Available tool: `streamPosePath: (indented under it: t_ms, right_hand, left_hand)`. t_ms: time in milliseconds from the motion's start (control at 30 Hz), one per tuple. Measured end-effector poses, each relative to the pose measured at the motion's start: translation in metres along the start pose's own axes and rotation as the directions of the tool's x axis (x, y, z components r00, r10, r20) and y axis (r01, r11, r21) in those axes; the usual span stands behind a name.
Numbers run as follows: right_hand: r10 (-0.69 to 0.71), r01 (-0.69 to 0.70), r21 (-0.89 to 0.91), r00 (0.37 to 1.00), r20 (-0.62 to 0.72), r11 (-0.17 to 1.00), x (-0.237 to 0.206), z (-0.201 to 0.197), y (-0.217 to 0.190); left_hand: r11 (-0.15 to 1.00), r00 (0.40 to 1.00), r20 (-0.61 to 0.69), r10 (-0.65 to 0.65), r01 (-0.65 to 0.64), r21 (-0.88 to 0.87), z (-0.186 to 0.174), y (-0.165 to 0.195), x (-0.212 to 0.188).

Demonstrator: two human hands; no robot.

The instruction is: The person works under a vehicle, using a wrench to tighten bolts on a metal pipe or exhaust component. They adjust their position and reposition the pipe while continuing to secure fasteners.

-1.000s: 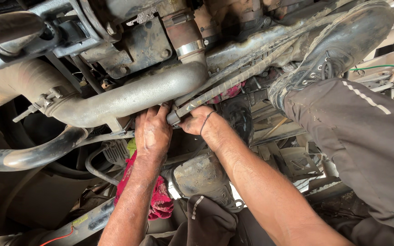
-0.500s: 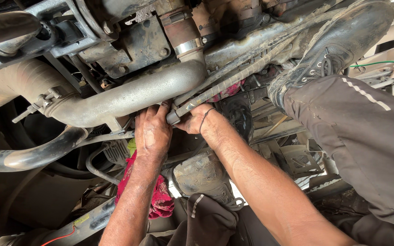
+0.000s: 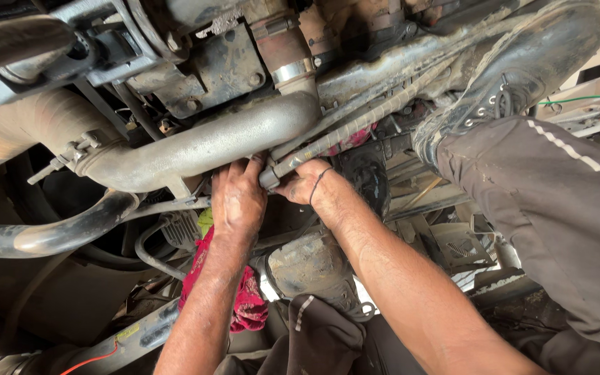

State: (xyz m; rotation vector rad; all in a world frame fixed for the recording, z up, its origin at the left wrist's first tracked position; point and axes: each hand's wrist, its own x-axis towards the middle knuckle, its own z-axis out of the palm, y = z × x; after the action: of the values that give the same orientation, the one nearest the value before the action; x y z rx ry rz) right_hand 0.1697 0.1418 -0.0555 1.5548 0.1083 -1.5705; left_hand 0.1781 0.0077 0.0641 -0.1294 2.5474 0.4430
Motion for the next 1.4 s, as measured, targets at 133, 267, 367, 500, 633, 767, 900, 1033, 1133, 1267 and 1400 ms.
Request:
streamPosePath:
  t_ms: [133, 267, 367, 500, 633, 767, 900, 1033, 1133, 1267, 1400]
  right_hand:
    - [0.086, -0.128, 0.179, 0.971, 0.223, 0.975, 0.012, -0.008, -0.002]
    - [0.052, -0.094, 0.129, 0.954, 0.297, 0.987, 0.021, -0.014, 0.001]
    - [0.082, -0.165, 0.181, 0.916, 0.394, 0.969, 0.024, -0.015, 0.0]
    - [0.062, -0.056, -0.028, 0.928, 0.368, 0.998, 0.025, -0.016, -0.003]
    - [0.066, 0.114, -0.432, 0.922, 0.38, 0.895, 0.022, -0.025, -0.003]
    - [0.021, 0.017, -0.152, 0.969, 0.244, 0.988, 0.022, -0.037, 0.002]
    - [0.034, -0.032, -0.017, 0.994, 0.108, 0.999, 0.023, -0.04, 0.004]
    - [-0.041, 0.035, -0.149, 0.998, -0.042, 0.988, 0.022, -0.036, 0.005]
    - [-0.161, 0.113, -0.274, 0.974, -0.158, 0.955, 0.021, -0.034, 0.008]
    - [-0.217, 0.18, -0.381, 0.975, -0.055, 0.907, 0.025, -0.032, 0.009]
    - [-0.174, 0.15, -0.285, 0.983, -0.062, 0.947, 0.03, -0.03, 0.004]
  left_hand:
    - [0.999, 0.999, -0.038, 0.028, -0.027, 0.023, 0.002, 0.001, -0.003]
    - [0.998, 0.996, -0.069, 0.063, -0.064, -0.012, 0.0, 0.002, -0.006]
    - [0.997, 0.995, -0.074, 0.068, -0.07, -0.019, -0.003, 0.003, -0.006]
    - [0.999, 0.999, -0.033, 0.039, -0.04, -0.026, -0.006, 0.006, -0.007]
    - [0.997, 0.999, -0.02, 0.033, -0.035, -0.063, -0.008, 0.009, -0.011]
    - [0.997, 0.998, -0.031, 0.058, -0.059, -0.049, -0.006, 0.01, -0.013]
    - [0.999, 0.999, 0.003, 0.043, -0.043, -0.02, -0.002, 0.009, -0.015]
    - [0.998, 0.997, -0.036, 0.068, -0.068, -0.009, 0.001, 0.008, -0.016]
    - [0.997, 0.995, -0.059, 0.081, -0.08, 0.01, 0.003, 0.006, -0.015]
    - [1.0, 0.999, -0.03, 0.012, -0.012, -0.005, 0.003, 0.001, -0.01]
    - [0.999, 0.999, 0.029, -0.026, 0.025, 0.022, 0.002, -0.001, -0.007]
